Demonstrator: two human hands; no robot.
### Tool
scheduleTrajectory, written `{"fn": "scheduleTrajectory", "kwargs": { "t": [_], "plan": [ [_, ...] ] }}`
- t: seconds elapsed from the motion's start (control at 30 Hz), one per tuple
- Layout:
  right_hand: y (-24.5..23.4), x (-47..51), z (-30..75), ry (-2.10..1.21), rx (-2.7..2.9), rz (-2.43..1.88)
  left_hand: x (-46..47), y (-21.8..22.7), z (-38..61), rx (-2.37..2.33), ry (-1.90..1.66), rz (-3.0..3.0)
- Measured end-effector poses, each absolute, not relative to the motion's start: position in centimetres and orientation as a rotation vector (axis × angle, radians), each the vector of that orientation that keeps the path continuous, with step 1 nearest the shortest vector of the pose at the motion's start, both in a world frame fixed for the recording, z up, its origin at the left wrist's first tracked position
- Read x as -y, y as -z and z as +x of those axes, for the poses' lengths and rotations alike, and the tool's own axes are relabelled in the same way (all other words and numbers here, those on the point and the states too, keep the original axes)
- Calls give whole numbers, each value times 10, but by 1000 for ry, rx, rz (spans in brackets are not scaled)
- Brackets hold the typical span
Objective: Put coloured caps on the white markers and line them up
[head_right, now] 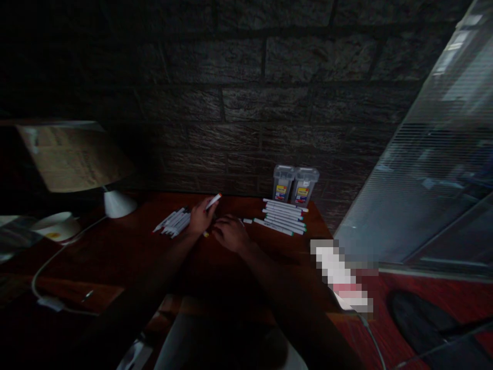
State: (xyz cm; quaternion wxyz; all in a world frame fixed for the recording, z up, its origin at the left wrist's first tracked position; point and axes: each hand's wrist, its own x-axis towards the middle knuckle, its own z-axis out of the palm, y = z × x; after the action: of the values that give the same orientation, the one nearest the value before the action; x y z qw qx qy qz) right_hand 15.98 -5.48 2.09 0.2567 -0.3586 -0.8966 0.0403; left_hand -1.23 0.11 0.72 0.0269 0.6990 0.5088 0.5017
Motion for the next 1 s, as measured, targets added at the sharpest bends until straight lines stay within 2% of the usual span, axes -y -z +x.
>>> {"fn": "scheduleTrajectory", "kwargs": {
  "t": [0.13, 0.37, 0.63, 0.77, 1.0],
  "plan": [
    [-19, 51, 160, -79, 2400, -995, -3, -9, -13, -1529, -1599, 2164],
    [-18, 47, 162, -80, 2345, -1009, -2, -24, -23, -1560, -1937, 1919],
    [-27, 46, 174, -155, 2236, -1202, -19, -49, -49, -1213, -2278, 912],
    [-33, 34, 152, -157, 2331, -1162, -21, -55, -73, -970, -2129, 562],
    [-41, -6, 82, -281, 2586, -1061, -17, -45, -80, -730, -1900, 694]
  ]
}}
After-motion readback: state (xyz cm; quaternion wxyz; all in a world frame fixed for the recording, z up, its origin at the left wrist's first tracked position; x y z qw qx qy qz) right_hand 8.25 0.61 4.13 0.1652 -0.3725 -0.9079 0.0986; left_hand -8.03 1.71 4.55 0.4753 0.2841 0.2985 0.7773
